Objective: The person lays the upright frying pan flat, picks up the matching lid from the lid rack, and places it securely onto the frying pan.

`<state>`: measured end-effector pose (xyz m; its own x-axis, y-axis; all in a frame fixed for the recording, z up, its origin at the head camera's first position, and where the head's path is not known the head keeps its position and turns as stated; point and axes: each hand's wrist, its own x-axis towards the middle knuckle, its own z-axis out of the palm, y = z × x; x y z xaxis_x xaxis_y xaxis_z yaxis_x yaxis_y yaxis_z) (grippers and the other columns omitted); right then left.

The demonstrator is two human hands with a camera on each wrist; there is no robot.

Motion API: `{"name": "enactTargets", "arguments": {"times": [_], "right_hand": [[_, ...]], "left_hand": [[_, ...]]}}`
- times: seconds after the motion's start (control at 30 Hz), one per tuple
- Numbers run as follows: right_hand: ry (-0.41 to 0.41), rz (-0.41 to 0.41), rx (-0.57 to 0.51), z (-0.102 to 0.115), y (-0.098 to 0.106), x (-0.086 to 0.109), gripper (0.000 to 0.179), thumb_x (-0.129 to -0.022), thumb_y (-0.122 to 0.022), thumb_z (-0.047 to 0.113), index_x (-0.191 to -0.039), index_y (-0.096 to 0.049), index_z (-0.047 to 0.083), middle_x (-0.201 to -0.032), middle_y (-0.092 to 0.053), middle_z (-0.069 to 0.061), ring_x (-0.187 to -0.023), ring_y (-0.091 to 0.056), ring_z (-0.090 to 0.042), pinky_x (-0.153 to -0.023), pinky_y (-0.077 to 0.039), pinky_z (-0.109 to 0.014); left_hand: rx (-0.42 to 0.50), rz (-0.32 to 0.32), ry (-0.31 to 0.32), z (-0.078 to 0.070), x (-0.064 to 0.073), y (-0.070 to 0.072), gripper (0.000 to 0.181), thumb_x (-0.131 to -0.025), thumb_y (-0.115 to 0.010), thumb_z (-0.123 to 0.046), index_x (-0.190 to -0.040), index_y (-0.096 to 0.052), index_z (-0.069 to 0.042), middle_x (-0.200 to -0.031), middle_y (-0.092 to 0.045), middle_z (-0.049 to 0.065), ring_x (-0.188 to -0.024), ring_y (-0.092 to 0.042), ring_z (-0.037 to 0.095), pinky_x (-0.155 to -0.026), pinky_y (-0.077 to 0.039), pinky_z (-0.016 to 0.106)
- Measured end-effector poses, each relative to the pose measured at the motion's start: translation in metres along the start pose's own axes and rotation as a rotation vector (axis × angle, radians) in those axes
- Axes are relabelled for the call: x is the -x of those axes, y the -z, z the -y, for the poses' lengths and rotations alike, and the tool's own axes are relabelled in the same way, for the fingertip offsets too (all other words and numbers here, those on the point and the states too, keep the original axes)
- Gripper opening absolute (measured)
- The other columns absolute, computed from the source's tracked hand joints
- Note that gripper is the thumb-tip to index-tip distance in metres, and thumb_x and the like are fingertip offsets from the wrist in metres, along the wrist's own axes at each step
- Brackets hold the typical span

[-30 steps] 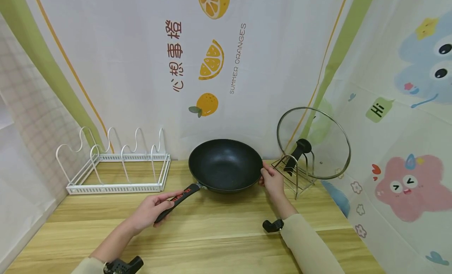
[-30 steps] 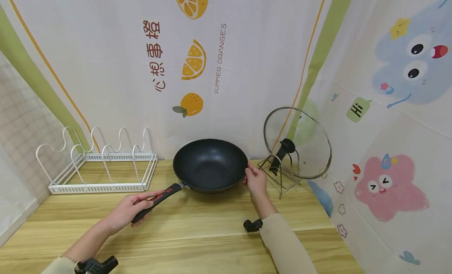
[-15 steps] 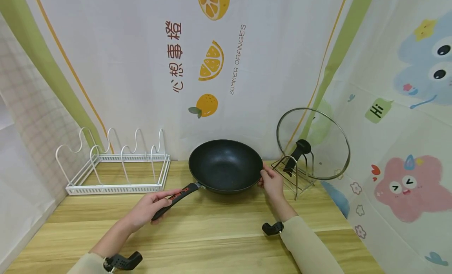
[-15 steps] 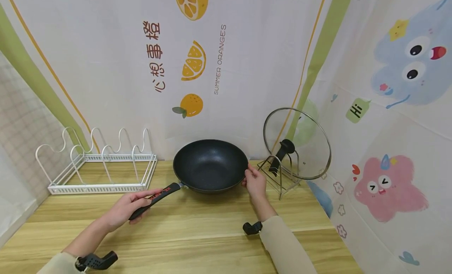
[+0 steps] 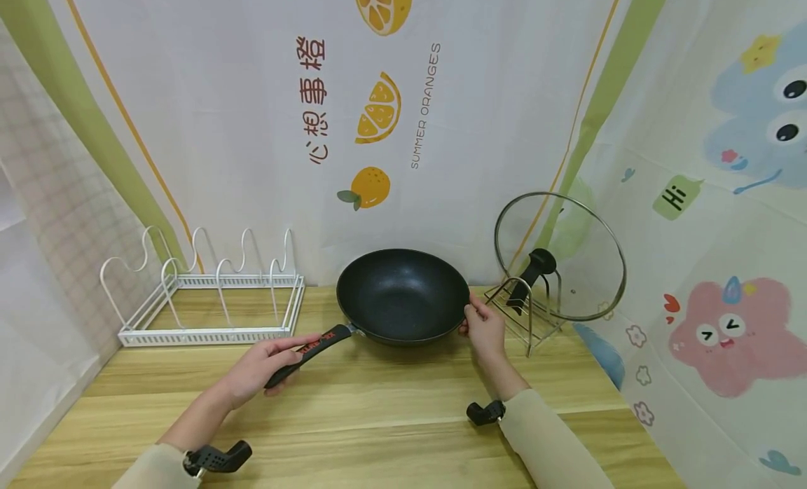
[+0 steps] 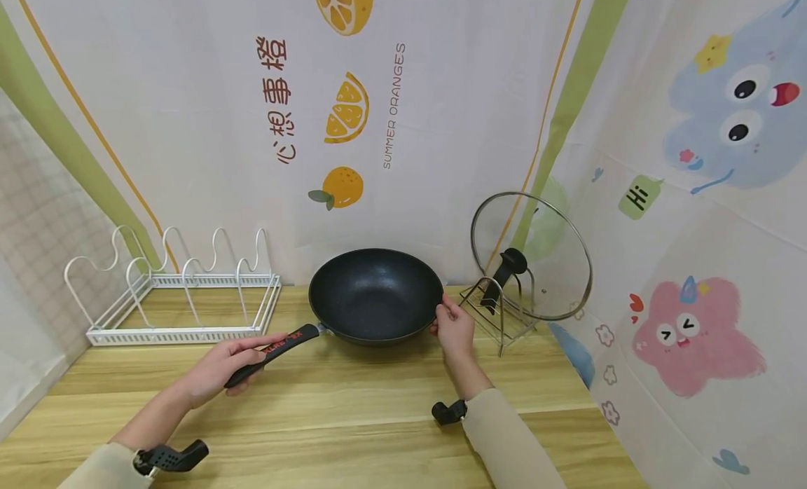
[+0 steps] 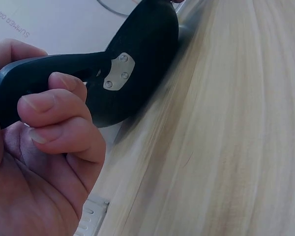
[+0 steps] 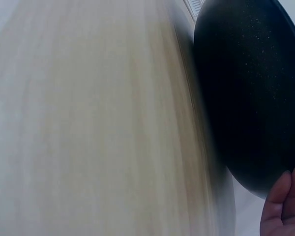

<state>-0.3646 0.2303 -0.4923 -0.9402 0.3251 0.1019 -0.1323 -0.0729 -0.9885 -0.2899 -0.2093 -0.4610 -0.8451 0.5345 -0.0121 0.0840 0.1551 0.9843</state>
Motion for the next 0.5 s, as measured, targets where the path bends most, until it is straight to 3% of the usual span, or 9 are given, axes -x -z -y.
{"name": "enactTargets", "arguments": {"times": [0.27, 0.5], "right_hand": [[0.014, -0.013, 0.022, 0.003, -0.002, 0.007, 0.043, -0.101, -0.061, 0.015, -0.143, -0.058, 0.004, -0.069, -0.063, 0.004, -0.054, -0.060, -0.007, -0.056, -0.057, -0.024], [0.029, 0.018, 0.022, 0.008, -0.003, 0.012, 0.045, -0.101, -0.059, 0.011, -0.144, -0.055, -0.001, -0.067, -0.064, 0.003, -0.054, -0.061, -0.010, -0.056, -0.059, -0.026]], "left_hand": [[0.036, 0.045, -0.053, 0.002, 0.000, 0.007, 0.047, -0.106, -0.049, -0.016, -0.151, -0.046, -0.001, -0.070, -0.056, 0.002, -0.049, -0.044, 0.008, -0.041, -0.033, 0.024], [0.074, 0.010, -0.020, 0.001, 0.001, 0.011, 0.048, -0.104, -0.051, -0.016, -0.150, -0.048, -0.003, -0.071, -0.056, 0.004, -0.049, -0.044, 0.008, -0.043, -0.035, 0.019]]}}
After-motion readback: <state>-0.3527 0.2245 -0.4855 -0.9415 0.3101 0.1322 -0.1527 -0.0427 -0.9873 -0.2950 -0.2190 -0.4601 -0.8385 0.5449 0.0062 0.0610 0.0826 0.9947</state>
